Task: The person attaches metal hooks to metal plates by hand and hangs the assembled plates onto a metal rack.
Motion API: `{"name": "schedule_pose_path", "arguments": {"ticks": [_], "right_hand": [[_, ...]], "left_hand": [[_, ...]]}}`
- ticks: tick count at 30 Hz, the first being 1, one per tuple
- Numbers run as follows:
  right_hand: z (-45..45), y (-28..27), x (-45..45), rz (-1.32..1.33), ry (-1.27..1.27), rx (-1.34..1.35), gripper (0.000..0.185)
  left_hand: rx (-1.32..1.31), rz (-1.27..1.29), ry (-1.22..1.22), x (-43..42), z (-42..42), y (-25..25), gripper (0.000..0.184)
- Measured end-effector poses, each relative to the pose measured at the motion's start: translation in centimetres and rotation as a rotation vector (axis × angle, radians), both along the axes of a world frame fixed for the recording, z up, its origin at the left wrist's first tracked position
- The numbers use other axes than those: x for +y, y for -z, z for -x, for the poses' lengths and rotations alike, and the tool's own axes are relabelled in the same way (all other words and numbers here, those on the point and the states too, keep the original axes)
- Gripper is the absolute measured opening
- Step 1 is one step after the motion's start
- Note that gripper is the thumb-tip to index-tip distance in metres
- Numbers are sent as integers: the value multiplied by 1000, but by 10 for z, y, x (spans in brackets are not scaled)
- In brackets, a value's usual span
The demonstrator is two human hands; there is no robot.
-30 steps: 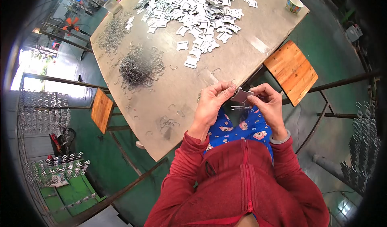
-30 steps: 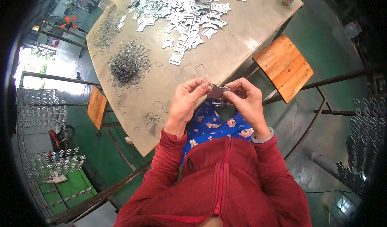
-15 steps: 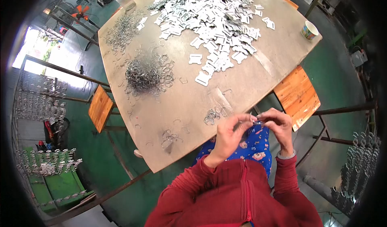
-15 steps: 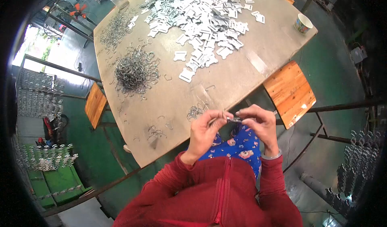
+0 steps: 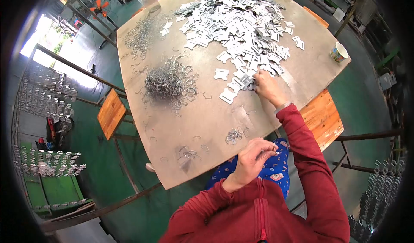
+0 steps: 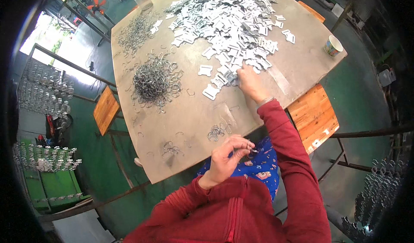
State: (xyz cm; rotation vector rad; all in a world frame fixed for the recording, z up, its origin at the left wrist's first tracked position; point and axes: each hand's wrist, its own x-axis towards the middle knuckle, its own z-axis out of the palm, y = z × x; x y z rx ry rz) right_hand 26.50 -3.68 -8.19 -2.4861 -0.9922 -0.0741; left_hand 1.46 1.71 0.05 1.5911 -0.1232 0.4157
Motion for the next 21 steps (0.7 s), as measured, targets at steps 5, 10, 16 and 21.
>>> {"name": "schedule_pose_path", "arguments": {"ticks": [5,10,16,21], "right_hand": [[28,-29,-45,-292,239,497,16],[106,-76,-86,-815,261,995,20],[156,-106,-102,-1073,252,1071,26],[168,-122,-102,-1146,286,1010,28]], "left_hand": [[42,42,42,0,-2,12,8],[141,97,77,-5,-5,13,8],[166,6,77,-15,-7,14,7],[132,-44,59,-19,-6,9,8]]}}
